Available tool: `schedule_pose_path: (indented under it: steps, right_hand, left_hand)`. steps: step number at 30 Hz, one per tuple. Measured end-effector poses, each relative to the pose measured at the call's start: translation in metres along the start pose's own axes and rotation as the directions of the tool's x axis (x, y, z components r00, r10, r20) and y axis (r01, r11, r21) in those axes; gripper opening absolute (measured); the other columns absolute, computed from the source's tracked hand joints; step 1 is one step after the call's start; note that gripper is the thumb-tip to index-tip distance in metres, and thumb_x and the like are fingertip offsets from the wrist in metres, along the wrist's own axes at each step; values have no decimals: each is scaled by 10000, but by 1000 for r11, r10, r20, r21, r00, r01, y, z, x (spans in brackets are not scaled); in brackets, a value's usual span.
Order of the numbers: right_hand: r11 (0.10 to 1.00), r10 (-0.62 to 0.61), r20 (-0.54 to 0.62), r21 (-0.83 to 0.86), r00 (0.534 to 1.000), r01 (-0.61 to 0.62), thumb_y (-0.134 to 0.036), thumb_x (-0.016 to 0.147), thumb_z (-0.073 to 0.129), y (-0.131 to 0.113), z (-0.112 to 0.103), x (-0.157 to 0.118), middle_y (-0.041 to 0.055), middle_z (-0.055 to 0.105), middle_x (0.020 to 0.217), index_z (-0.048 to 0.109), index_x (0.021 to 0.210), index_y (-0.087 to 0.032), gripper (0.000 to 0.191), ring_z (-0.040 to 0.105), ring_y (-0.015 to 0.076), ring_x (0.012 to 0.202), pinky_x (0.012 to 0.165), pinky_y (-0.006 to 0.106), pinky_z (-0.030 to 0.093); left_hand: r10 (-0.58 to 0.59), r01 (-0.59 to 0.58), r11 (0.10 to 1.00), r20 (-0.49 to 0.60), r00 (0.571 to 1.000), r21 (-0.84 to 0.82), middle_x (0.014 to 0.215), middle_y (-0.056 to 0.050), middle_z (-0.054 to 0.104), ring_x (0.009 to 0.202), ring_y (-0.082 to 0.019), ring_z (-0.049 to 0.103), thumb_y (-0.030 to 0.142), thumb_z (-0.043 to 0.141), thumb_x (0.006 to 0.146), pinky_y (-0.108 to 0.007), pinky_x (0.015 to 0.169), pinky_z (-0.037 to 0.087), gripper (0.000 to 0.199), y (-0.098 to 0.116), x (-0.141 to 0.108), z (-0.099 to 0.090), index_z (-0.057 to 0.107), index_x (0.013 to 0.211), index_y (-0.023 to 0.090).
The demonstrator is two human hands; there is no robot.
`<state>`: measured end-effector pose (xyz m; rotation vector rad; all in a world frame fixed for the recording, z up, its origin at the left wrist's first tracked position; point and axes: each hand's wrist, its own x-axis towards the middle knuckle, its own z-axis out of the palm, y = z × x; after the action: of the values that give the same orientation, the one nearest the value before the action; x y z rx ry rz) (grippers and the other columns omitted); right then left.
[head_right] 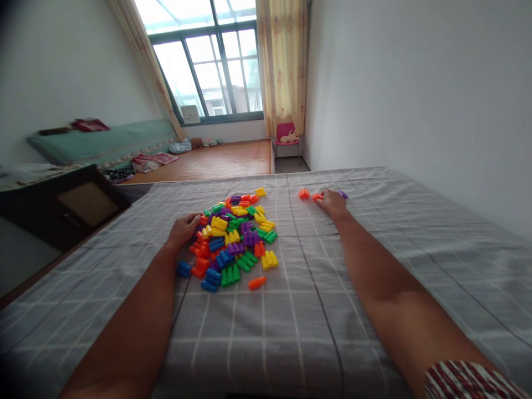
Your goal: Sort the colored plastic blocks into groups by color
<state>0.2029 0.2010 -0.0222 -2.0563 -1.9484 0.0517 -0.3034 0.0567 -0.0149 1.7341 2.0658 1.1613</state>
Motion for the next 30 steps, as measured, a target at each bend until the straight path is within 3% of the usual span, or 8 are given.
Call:
schedule_pose_path:
  steps: [14, 17, 19, 21, 22, 25, 28, 30]
  right_hand:
    - [994, -51, -139, 84, 989, 63, -252, 850, 561, -7, 8, -4, 120, 679, 1153, 616, 1211, -167, 375, 629, 246, 1028, 837, 327, 455]
    - [979, -137, -232, 120, 963, 168, -226, 862, 524, -24, -6, -7, 135, 660, 1184, 624, 1200, -156, 359, 626, 245, 1018, 855, 330, 460]
    - [933, -264, -208, 192, 942, 305, -242, 874, 519, -48, -18, -16, 114, 690, 1114, 650, 1158, -172, 321, 644, 226, 941, 839, 321, 468]
    - [838, -448, -103, 299, 888, 457, -284, 879, 536, -78, -29, -31, 82, 716, 1029, 677, 1108, -191, 284, 655, 194, 842, 796, 300, 476]
    - [774, -546, -37, 360, 837, 521, -315, 878, 549, -94, -34, -41, 67, 724, 996, 687, 1087, -198, 276, 655, 179, 800, 768, 287, 479]
    - [591, -768, 129, 519, 627, 617, -428, 857, 587, -136, -40, -74, 33, 729, 927, 704, 1042, -213, 307, 648, 153, 748, 700, 258, 477]
    - [474, -870, 212, 612, 446, 633, -484, 770, 679, -159, -40, -101, 23, 722, 926, 691, 1058, -218, 393, 645, 150, 758, 676, 251, 476]
    - [436, -888, 192, 635, 417, 637, -458, 748, 705, -165, -40, -111, 34, 714, 958, 671, 1082, -212, 416, 643, 149, 761, 674, 254, 473]
  left_hand:
    - [-7, 10, 997, -41, 999, 77, 942, -87, 745, 830, -215, 672, 391, 504, 827, -280, 716, 492, 394, -1, -1, 3, 722, 1070, 170]
    - [30, -15, 983, -77, 997, 183, 1019, -98, 732, 868, -226, 663, 359, 523, 823, -305, 776, 490, 355, 2, -3, 4, 738, 1051, 193]
    - [50, -32, 979, -84, 995, 204, 1049, -108, 723, 886, -232, 659, 336, 538, 807, -315, 808, 489, 342, 3, -3, 4, 747, 1036, 192]
    - [56, -40, 986, -91, 994, 164, 1036, -113, 725, 906, -240, 658, 314, 543, 788, -321, 830, 489, 335, 3, -1, 2, 757, 1007, 179]
    - [53, -40, 991, -107, 993, 125, 1018, -112, 730, 912, -242, 658, 301, 541, 778, -323, 837, 491, 335, 2, 0, 1, 759, 995, 170]
    - [-6, -5, 998, -207, 978, -55, 944, -93, 741, 863, -228, 661, 276, 525, 750, -312, 800, 504, 367, -2, 4, -6, 752, 1005, 143]
    - [-164, 88, 963, -295, 941, -256, 923, -79, 738, 776, -189, 651, 284, 517, 728, -276, 693, 509, 416, -9, 5, -12, 731, 1045, 120]
    - [-273, 160, 921, -293, 916, -356, 964, -90, 734, 744, -164, 643, 274, 515, 704, -247, 629, 497, 435, -13, 4, -12, 719, 1051, 108]
